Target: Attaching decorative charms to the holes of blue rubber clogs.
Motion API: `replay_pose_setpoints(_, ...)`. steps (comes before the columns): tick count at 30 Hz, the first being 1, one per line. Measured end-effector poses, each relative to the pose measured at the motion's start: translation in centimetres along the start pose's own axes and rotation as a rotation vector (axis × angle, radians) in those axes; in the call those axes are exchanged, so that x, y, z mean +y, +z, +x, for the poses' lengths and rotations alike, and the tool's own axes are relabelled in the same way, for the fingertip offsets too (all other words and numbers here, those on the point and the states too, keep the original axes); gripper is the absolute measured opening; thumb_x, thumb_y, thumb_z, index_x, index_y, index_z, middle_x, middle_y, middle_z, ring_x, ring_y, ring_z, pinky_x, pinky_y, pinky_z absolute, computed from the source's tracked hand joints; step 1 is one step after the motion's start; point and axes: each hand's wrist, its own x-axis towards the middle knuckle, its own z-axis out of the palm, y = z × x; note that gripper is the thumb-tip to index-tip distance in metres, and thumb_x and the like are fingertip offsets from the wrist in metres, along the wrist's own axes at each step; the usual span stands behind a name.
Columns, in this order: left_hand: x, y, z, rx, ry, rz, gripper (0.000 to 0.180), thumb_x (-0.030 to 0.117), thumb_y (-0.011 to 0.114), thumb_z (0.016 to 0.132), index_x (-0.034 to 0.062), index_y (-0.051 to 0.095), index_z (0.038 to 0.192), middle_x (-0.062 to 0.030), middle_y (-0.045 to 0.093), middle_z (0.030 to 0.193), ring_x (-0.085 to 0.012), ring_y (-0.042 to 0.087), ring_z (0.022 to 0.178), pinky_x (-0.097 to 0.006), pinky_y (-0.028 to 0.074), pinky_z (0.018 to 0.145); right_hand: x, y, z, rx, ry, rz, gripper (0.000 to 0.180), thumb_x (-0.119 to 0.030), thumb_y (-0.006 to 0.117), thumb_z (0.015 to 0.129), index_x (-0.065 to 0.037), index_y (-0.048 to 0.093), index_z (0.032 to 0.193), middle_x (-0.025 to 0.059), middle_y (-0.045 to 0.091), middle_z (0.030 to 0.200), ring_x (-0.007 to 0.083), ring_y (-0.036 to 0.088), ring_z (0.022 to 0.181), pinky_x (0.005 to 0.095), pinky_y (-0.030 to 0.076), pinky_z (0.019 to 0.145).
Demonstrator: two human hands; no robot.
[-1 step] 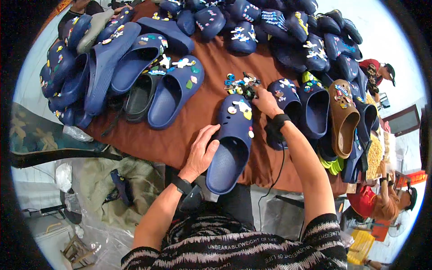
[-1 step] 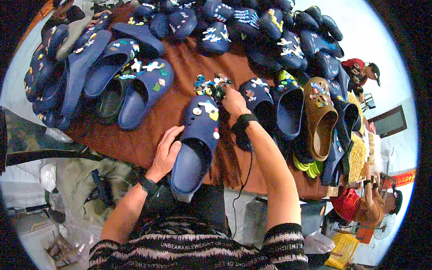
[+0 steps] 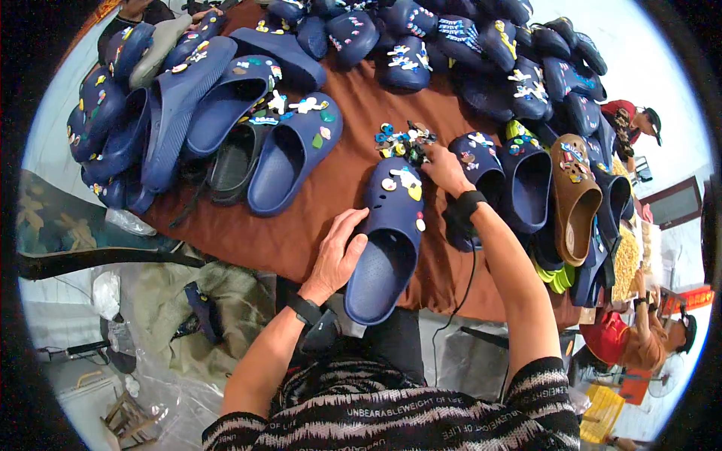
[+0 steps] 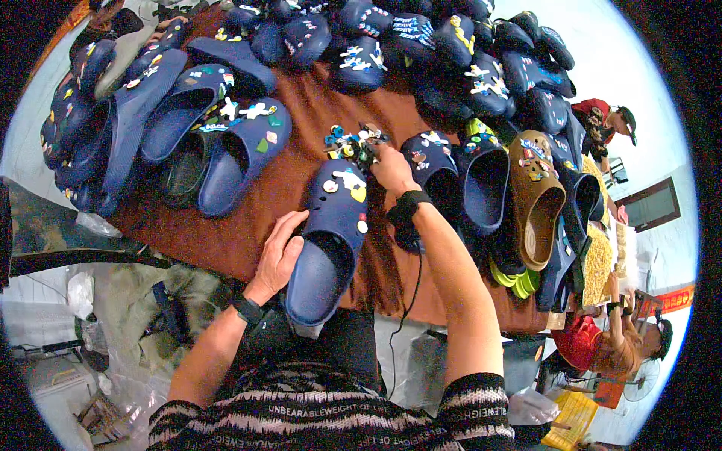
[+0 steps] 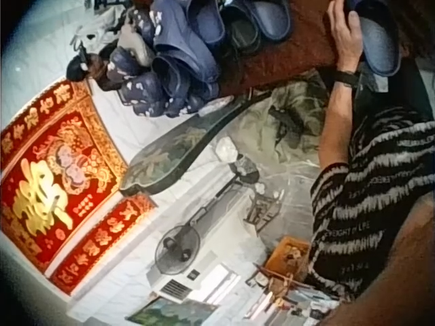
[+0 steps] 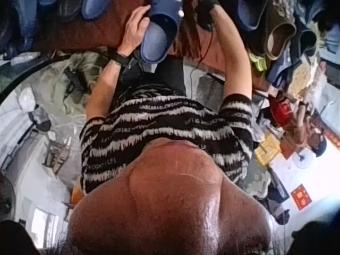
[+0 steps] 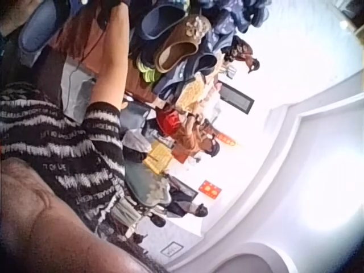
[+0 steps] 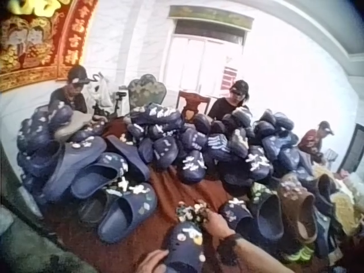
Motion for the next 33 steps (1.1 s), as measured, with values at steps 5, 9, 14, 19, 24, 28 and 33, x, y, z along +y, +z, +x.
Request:
replay_pose_setpoints(5, 0.1, 0.0, 0.1, -0.002, -0.001, 0.003, 0.055, 0.042, 0.048, 0.102, -0.0001, 0.053, 0.136, -0.0230, 0.053, 0.136, -0.0396, 0.050, 0.128, -0.043, 0.039, 0.109, 0.8, -0.2, 1.1, 0.023, 0.167, 0.288, 0.026, -0.009, 0.061, 0.084, 0.001, 0.066, 0.108, 0.0278, 0.069, 0.098, 0.0442, 0.067, 0.096, 0.0465, 0.053, 0.086)
replay_pose_setpoints(9, 0.1, -0.1, 0.0, -0.006, -0.009, 0.011, 0.056, 0.044, 0.047, 0.102, -0.0004, 0.053, 0.136, -0.0235, 0.053, 0.136, -0.0400, 0.050, 0.128, -0.043, 0.039, 0.108, -0.5, -0.7, 1.3, -0.042, 0.133, 0.207, 0.025, -0.010, 0.062, 0.084, -0.002, 0.069, 0.107, 0.0246, 0.070, 0.098, 0.0427, 0.068, 0.096, 0.0460, 0.053, 0.085)
replay_pose_setpoints(14, 0.0, 0.2, 0.3, -0.008, -0.004, 0.013, 0.057, 0.044, 0.047, 0.102, -0.0004, 0.053, 0.136, -0.0236, 0.053, 0.135, -0.0400, 0.051, 0.128, -0.043, 0.039, 0.108, -0.8, 0.2, 1.3, -0.122, 0.027, 0.105, 0.033, -0.018, 0.072, 0.082, -0.007, 0.070, 0.113, 0.0207, 0.069, 0.113, 0.0383, 0.066, 0.105, 0.0468, 0.052, 0.090)
replay_pose_setpoints(19, 0.2, 0.0, 0.1, 0.000, -0.004, 0.015, 0.055, 0.043, 0.048, 0.102, 0.0000, 0.053, 0.136, -0.0235, 0.053, 0.135, -0.0397, 0.050, 0.128, -0.043, 0.039, 0.108, -1.1, 0.3, 1.3, -0.105, 0.022, 0.045, 0.038, -0.017, 0.073, 0.082, -0.009, 0.068, 0.118, 0.0226, 0.069, 0.109, 0.0400, 0.066, 0.104, 0.0485, 0.052, 0.089)
replay_pose_setpoints(24, 0.4, -0.1, 0.1, -0.027, -0.051, -0.001, 0.054, 0.041, 0.045, 0.102, 0.0006, 0.053, 0.137, -0.0224, 0.053, 0.139, -0.0384, 0.048, 0.133, -0.042, 0.034, 0.113, -1.9, -0.6, 2.1, -0.183, 0.069, -0.022, 0.037, -0.014, 0.067, 0.083, -0.010, 0.067, 0.120, 0.0232, 0.070, 0.109, 0.0400, 0.066, 0.104, 0.0491, 0.052, 0.089)
replay_pose_setpoints(28, 0.4, 0.0, 0.1, -0.026, -0.051, -0.002, 0.055, 0.041, 0.046, 0.101, 0.0007, 0.053, 0.138, -0.0223, 0.052, 0.139, -0.0382, 0.048, 0.132, -0.041, 0.035, 0.113, -2.2, 0.1, 3.4, -0.026, -0.029, -0.008, 0.036, -0.009, 0.062, 0.083, -0.011, 0.068, 0.119, 0.0198, 0.067, 0.113, 0.0394, 0.064, 0.107, 0.0488, 0.052, 0.090)
replay_pose_setpoints(33, 0.4, -0.1, 0.1, -0.020, -0.039, -0.009, 0.052, 0.040, 0.049, 0.101, 0.0011, 0.052, 0.136, -0.0225, 0.052, 0.136, -0.0397, 0.049, 0.129, -0.043, 0.038, 0.109, -3.3, 0.4, 4.1, -0.034, -0.129, -0.075, 0.034, -0.005, 0.059, 0.083, -0.011, 0.067, 0.116, 0.0172, 0.060, 0.119, 0.0413, 0.062, 0.107, 0.0490, 0.052, 0.089)
